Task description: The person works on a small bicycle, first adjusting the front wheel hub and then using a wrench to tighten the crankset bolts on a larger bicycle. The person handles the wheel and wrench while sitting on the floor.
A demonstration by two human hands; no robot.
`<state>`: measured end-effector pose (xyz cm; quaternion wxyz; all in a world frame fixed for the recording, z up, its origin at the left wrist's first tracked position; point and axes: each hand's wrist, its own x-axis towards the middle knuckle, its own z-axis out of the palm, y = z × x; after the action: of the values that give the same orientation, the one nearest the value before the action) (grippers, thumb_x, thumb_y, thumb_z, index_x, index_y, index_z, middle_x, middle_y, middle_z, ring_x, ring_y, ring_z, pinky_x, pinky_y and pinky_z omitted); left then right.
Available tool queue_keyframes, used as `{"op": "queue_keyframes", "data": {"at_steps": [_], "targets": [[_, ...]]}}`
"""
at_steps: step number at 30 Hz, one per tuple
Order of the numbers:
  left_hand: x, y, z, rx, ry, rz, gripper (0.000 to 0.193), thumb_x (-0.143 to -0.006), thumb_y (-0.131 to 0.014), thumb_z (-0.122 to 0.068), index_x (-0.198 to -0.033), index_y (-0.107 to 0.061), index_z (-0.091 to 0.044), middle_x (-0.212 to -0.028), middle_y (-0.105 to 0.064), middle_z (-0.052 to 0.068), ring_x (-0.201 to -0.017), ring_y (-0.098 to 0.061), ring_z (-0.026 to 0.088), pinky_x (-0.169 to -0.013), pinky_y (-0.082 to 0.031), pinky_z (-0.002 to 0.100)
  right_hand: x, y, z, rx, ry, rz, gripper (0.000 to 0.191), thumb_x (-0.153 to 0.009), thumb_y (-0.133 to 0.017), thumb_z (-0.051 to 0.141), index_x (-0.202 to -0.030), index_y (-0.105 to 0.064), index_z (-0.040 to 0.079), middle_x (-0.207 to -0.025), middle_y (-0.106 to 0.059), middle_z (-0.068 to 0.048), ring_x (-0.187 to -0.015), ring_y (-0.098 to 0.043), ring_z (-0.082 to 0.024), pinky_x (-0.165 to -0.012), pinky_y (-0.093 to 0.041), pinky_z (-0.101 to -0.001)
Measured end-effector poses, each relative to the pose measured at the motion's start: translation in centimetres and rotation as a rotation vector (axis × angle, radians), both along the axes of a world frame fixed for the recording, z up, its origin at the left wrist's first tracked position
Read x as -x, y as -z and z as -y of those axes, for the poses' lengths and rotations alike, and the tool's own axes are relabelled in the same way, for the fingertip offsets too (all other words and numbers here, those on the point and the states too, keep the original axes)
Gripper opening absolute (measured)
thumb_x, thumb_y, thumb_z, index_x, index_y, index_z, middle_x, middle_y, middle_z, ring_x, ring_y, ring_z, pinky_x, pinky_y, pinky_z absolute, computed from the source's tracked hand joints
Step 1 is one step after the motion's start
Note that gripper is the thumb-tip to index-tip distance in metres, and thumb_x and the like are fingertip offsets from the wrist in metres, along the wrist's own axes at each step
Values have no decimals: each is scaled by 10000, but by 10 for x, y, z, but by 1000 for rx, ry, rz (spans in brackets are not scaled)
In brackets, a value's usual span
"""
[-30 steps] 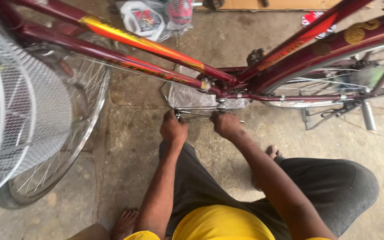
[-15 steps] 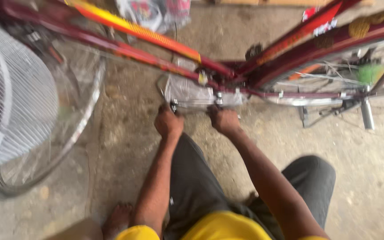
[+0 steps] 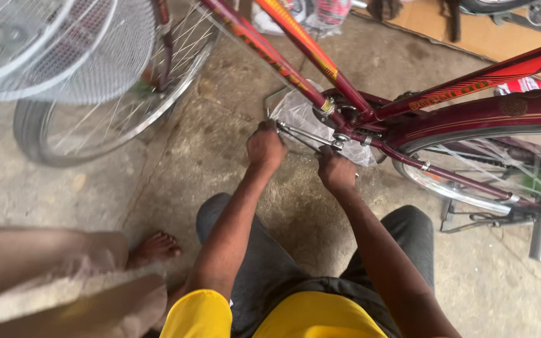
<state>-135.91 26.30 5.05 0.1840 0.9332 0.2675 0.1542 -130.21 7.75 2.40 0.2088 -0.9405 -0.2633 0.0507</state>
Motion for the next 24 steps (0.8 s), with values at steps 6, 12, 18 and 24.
{"op": "queue_keyframes", "data": {"at_steps": [6, 12, 18, 24], "targets": [[5, -30, 6, 83, 9, -79, 444, -731, -777, -151, -1120, -611, -18, -1059, -687, 219, -952, -696, 401, -832, -554, 489, -2, -9, 4, 24, -68, -17, 262, -1024, -565, 384, -1128, -626, 152, -834, -741, -189, -792, -720, -426, -713, -548, -565], [3, -43, 11, 69, 4, -92, 316, -795, -725, -111, -1085, -626, -35, -1050, -708, 203, -1019, -692, 398, -886, -543, 496, -11, -19, 9, 2, -136, -15, 223, -1012, -544, 299, -1165, -621, 156, -821, -737, -204, -793, -720, -441, -740, -550, -571], [-2, -46, 14, 31, 20, -169, 387, -714, -715, -76, -1092, -631, -59, -1094, -695, 201, -1057, -663, 401, -887, -534, 489, -15, -16, 9, -60, -118, 73, 250, -1009, -553, 331, -1187, -624, 172, -848, -738, -191, -788, -715, -424, -717, -553, -568], [1, -26, 7, 27, 36, -217, 356, -855, -698, -192, -1179, -610, -74, -1113, -695, 191, -1081, -669, 385, -921, -535, 495, -19, 1, 9, -3, -152, 45, 200, -1041, -507, 258, -1173, -633, 175, -859, -741, -182, -779, -720, -416, -691, -562, -563]]}}
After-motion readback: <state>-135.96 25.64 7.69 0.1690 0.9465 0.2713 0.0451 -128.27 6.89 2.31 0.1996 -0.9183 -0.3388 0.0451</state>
